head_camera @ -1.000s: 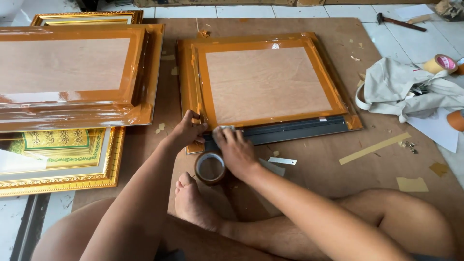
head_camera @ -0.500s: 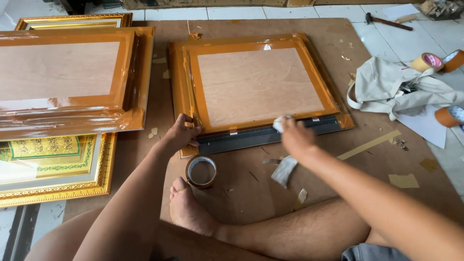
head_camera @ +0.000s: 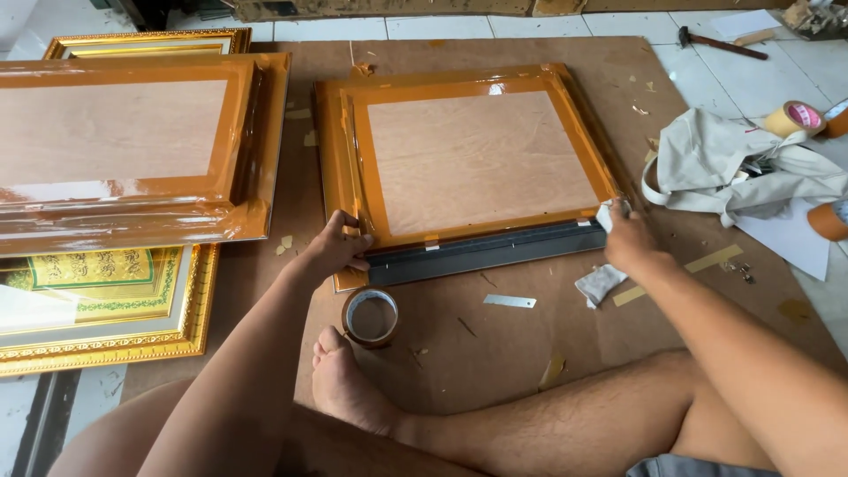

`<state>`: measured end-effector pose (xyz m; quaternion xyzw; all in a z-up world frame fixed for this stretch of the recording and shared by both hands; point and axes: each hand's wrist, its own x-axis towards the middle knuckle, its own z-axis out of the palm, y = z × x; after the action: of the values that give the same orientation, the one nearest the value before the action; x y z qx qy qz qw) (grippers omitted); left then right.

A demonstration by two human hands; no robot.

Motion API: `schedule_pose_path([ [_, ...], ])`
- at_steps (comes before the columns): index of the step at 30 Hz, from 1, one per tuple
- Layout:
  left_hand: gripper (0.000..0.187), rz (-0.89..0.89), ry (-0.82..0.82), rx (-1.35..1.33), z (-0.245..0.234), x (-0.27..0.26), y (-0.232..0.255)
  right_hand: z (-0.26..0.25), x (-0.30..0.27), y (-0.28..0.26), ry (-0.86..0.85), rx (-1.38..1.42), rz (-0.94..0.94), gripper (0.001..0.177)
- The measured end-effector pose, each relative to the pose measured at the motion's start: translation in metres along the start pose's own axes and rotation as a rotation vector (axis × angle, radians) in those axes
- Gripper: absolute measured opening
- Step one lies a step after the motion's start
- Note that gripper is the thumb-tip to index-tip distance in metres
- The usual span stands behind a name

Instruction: Applying adhesive tape to the back of a picture frame and cleaning it with a cloth

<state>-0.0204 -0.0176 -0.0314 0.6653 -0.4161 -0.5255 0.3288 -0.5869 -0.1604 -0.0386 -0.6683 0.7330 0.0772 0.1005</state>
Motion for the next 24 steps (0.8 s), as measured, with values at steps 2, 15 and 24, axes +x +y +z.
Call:
schedule_pose_path([
  [2, 0.061, -0.005, 0.002, -0.019, 0.001, -0.001, 0.000, -0.011, -0.046, -0.047, 0.020, 0.013, -0.052, 0.087],
  [15, 0.055, 0.031, -0.002, -0.049, -0.001, -0.005, -0.005, -0.016, -0.194, -0.286, 0.136, -0.054, -0.767, 0.063],
  [24, 0.041, 0.016, 0.038, 0.004, 0.002, 0.010, -0.014, 0.035, -0.190, -0.334, 0.288, -0.095, -0.817, 0.058],
])
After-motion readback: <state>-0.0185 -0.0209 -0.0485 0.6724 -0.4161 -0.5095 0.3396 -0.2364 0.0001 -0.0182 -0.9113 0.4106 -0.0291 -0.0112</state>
